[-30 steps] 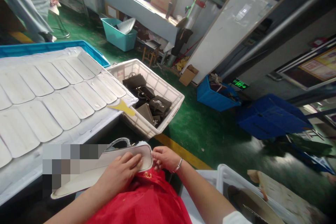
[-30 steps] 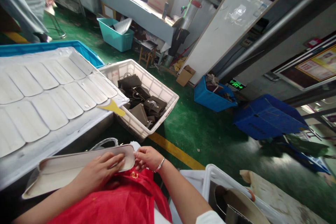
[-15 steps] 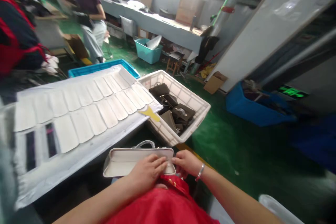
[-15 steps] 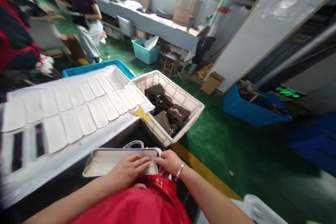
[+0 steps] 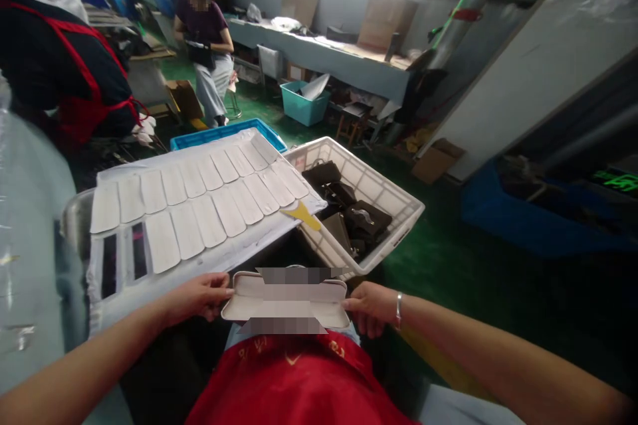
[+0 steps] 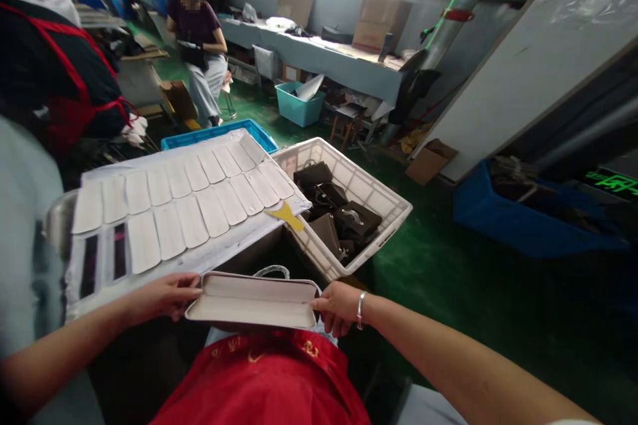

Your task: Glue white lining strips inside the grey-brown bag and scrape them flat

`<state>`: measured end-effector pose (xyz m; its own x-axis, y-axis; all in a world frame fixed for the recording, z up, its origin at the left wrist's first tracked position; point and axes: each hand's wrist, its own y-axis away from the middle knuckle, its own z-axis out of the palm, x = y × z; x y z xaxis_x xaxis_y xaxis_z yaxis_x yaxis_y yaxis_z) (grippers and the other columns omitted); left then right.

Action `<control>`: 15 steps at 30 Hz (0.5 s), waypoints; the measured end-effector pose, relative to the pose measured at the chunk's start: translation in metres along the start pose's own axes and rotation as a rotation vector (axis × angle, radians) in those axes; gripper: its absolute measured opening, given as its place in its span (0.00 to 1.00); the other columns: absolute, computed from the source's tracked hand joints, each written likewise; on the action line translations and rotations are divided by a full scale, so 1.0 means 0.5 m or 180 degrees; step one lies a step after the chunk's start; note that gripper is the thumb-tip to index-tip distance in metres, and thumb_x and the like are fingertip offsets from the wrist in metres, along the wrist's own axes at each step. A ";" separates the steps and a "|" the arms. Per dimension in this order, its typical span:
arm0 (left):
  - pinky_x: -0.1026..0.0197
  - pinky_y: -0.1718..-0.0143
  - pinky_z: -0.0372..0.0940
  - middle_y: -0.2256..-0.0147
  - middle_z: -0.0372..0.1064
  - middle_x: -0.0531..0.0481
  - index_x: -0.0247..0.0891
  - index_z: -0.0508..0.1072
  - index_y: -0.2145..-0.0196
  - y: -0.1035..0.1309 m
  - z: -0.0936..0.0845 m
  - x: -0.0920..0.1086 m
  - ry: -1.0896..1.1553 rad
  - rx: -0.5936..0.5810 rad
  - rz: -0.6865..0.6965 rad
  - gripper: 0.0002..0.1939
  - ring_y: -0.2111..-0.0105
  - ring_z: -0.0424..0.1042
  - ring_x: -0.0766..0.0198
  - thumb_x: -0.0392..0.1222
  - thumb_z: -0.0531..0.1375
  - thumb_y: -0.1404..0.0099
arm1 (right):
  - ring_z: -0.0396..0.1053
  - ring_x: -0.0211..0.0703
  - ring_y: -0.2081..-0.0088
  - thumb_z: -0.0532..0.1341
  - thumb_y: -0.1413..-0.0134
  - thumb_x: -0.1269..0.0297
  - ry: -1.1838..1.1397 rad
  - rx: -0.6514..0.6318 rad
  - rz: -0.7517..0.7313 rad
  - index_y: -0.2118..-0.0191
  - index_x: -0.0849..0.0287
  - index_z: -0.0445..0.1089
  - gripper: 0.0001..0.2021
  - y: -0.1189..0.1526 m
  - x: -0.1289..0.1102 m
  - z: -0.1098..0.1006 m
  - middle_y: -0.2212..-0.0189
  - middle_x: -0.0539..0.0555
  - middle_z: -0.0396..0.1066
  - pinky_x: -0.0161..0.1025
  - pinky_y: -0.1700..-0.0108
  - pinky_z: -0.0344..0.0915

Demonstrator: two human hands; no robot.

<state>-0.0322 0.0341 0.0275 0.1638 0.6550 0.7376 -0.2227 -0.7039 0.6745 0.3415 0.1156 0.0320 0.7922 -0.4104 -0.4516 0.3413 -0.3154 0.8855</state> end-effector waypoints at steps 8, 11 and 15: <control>0.64 0.78 0.63 0.81 0.61 0.57 0.38 0.66 0.67 -0.017 -0.033 0.026 -0.0421 -0.0250 -0.0541 0.21 0.79 0.67 0.64 0.57 0.62 0.51 | 0.66 0.35 0.86 0.58 0.45 0.55 -0.0517 -0.0220 -0.0258 0.78 0.63 0.64 0.18 0.003 -0.003 -0.001 0.85 0.50 0.68 0.29 0.85 0.63; 0.62 0.78 0.64 0.79 0.65 0.53 0.39 0.69 0.67 -0.032 -0.038 0.050 -0.1411 -0.0148 -0.0207 0.20 0.78 0.69 0.60 0.57 0.61 0.51 | 0.65 0.34 0.86 0.58 0.45 0.55 -0.0585 0.0098 -0.0469 0.78 0.63 0.62 0.17 0.005 0.022 0.005 0.85 0.48 0.67 0.29 0.84 0.63; 0.56 0.57 0.66 0.55 0.71 0.46 0.42 0.72 0.56 -0.066 0.038 0.129 -0.2520 0.0200 0.1183 0.24 0.56 0.70 0.51 0.54 0.60 0.48 | 0.69 0.35 0.78 0.62 0.50 0.57 -0.0203 0.1173 -0.1509 0.68 0.63 0.66 0.12 0.004 0.047 0.002 0.77 0.50 0.71 0.31 0.76 0.65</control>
<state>0.0040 0.0941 0.0534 0.7152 0.0134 0.6987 -0.3447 -0.8630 0.3694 0.3601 0.1046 0.0230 0.5608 -0.1996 -0.8035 0.4429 -0.7477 0.4948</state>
